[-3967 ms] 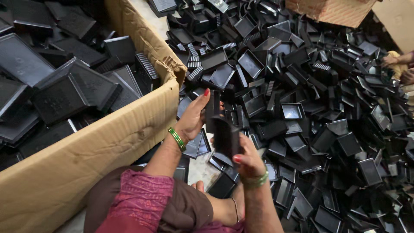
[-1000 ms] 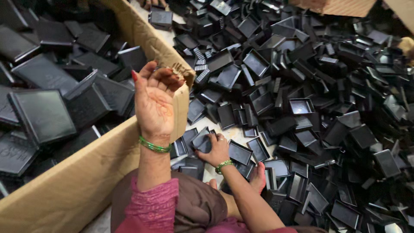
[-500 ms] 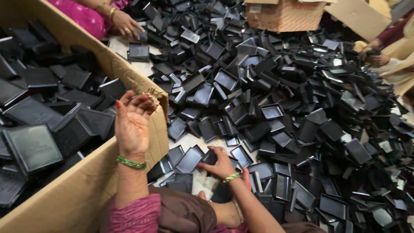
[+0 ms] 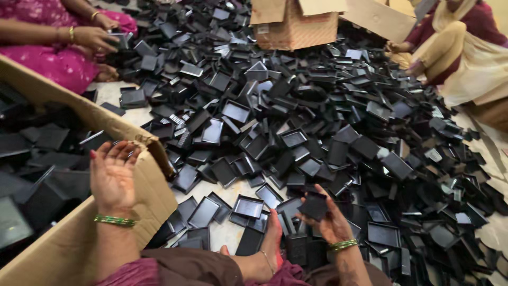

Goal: The person sits on the floor beside a large pile of black plastic boxes, picks up a base and a lid, fits the lid onto the base by hand, and places the assembled box into a cardboard box. They repeat this assembly one box at a time throughout the episode.

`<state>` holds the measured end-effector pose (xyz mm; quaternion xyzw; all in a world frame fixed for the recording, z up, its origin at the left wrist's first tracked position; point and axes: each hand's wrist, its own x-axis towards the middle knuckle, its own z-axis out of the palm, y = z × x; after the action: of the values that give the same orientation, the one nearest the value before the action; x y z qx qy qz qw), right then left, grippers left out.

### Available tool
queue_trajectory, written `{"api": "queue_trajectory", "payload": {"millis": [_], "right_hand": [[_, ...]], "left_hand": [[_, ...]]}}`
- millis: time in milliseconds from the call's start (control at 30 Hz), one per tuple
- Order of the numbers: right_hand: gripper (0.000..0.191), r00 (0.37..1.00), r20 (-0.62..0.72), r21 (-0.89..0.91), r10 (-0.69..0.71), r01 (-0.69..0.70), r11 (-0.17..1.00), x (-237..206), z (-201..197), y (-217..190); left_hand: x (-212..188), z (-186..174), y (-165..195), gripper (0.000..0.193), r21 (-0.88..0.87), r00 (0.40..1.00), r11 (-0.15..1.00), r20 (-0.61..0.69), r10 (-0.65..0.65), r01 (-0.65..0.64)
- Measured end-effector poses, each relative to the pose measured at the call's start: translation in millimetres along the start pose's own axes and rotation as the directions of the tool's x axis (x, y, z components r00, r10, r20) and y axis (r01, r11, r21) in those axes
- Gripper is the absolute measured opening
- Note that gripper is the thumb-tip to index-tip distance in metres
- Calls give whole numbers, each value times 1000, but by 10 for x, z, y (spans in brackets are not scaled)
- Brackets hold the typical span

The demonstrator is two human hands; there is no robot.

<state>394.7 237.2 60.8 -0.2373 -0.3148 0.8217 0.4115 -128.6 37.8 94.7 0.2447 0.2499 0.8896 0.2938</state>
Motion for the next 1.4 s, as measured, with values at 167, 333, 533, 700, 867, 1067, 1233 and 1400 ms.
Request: {"api": "queue_trajectory", "payload": {"millis": [167,333,533,700,867,1067,1233,1400], "right_hand": [[66,987,-48,164,-150,156,974,-266,-156,-178],[70,999,14,275,-49,43,961,-339,-249,6],[70,997,73,294,34,-54,954,-456,-165,231],[69,992,87,328,87,-111,938,-602,-173,263],[67,990,92,366,110,-136,921,-575,-231,280],[64,979,-58,370,197,-162,915,-569,-306,382],[62,980,-63,382,188,-150,912,-588,-401,435],[60,981,-63,390,184,-145,909,-559,-440,474]], "left_hand": [[-316,637,-192,64,0,975,976,-31,-218,218],[-1723,1992,-1324,71,-134,388,391,-46,-920,911],[-2254,2252,-2080,80,-194,136,147,-70,-988,970],[-2320,2110,-2397,76,-254,240,207,106,-965,945],[-2366,2100,-2498,76,-214,248,241,5,-969,947],[-2341,2105,-2422,77,-122,198,206,-76,-977,971],[-2352,2130,-2491,82,-119,203,213,-96,-975,970],[-2362,2195,-2414,82,-147,207,199,40,-978,969]]}}
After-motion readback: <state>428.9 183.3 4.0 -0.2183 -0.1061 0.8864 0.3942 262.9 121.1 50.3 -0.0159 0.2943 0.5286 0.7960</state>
